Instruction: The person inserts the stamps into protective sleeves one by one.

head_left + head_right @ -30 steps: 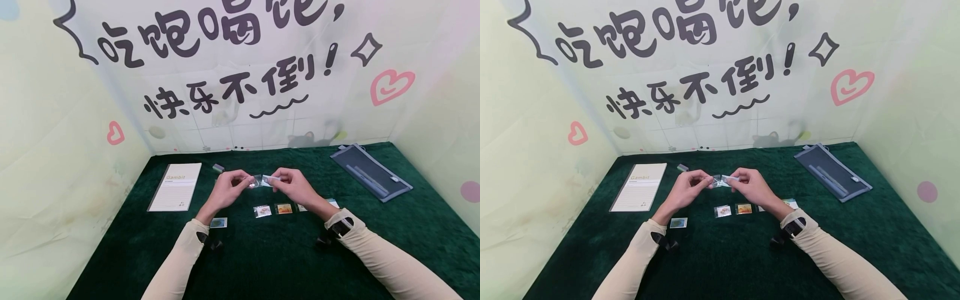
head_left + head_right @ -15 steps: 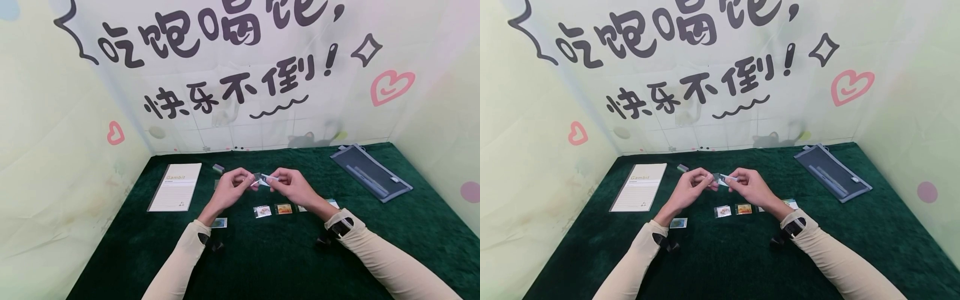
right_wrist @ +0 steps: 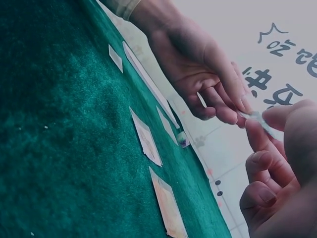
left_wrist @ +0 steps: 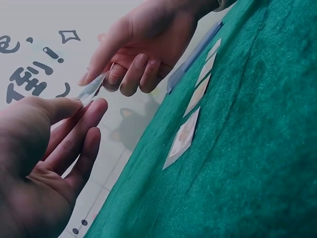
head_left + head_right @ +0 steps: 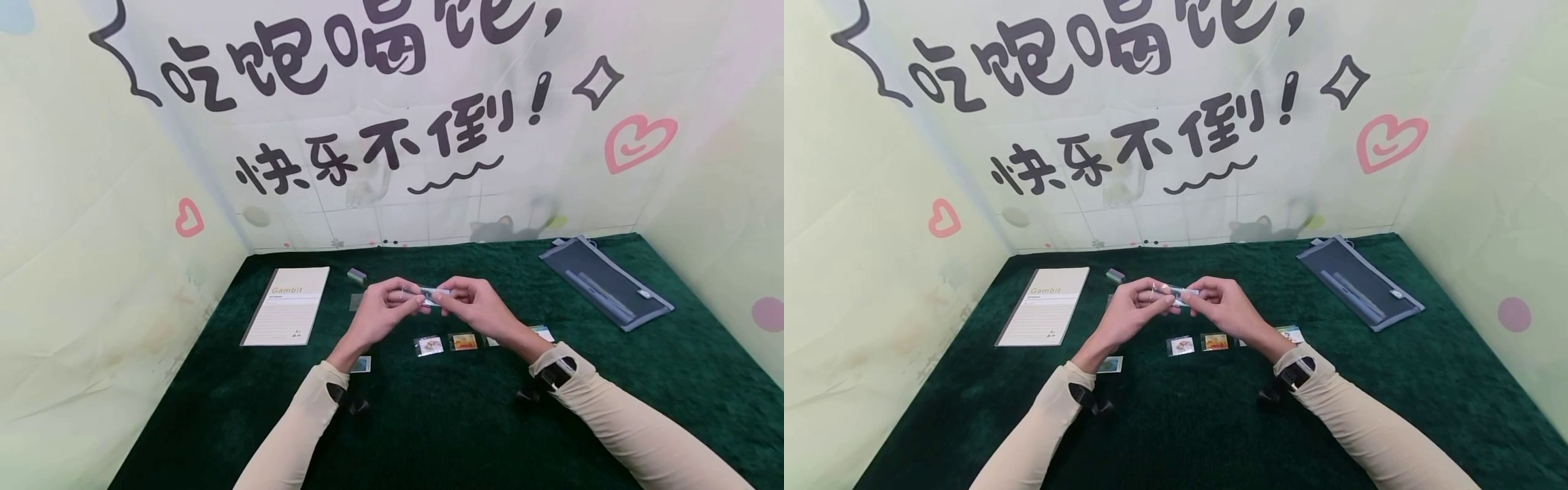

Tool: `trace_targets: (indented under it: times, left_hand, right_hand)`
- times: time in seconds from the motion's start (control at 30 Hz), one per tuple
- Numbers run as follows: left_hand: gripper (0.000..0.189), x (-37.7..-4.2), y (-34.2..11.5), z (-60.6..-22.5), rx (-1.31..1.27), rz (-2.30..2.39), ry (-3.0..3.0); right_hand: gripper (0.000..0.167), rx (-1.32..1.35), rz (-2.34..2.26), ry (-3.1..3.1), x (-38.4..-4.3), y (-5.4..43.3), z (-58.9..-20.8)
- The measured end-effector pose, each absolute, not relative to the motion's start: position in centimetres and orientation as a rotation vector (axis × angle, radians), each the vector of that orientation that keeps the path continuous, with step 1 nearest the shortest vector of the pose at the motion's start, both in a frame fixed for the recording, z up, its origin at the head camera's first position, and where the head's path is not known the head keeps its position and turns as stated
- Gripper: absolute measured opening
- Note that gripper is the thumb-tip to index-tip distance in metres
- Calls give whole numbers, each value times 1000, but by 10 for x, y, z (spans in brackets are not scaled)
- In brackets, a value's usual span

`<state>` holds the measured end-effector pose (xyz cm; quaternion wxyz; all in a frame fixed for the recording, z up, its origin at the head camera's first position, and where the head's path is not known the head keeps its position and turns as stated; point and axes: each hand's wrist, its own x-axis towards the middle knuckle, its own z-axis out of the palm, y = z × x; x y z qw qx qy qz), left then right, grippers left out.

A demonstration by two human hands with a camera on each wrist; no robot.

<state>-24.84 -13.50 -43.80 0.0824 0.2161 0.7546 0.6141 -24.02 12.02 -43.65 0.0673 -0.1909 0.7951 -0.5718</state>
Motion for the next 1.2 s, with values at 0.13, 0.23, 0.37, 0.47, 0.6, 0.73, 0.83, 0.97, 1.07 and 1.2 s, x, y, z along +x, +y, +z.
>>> trace_targets:
  times: [0.13, 0.23, 0.37, 0.47, 0.6, 0.73, 0.83, 0.97, 1.07, 1.2]
  left_hand:
    - [27, -249, -135, -438, 607, 1880, 2267]
    - [26, -249, -135, -438, 598, 1904, 2252]
    - [25, -249, -133, -438, 593, 1911, 2236]
    - [26, -249, -132, -439, 577, 1913, 2228]
    - [26, -248, -129, -440, 570, 1916, 2198]
    - [28, -248, -127, -441, 579, 1923, 2177]
    - [28, -247, -127, -441, 560, 1933, 2204]
    - [28, -247, -126, -441, 520, 1942, 2236]
    - [28, -247, -126, -441, 511, 1934, 2234]
    - [30, -248, -125, -441, 519, 1928, 2223]
  right_hand:
    - [31, -538, -1753, 2365, -242, 121, -437]
    - [31, -538, -1766, 2347, -243, 122, -437]
    - [29, -572, -1773, 2334, -243, 123, -437]
    - [28, -601, -1775, 2321, -243, 123, -437]
    - [28, -625, -1767, 2310, -244, 123, -437]
    - [27, -625, -1756, 2307, -245, 123, -436]
    - [27, -599, -1760, 2312, -245, 123, -436]
    - [30, -568, -1776, 2307, -247, 124, -437]
    - [31, -555, -1780, 2299, -248, 125, -438]
    - [31, -560, -1772, 2296, -249, 125, -439]
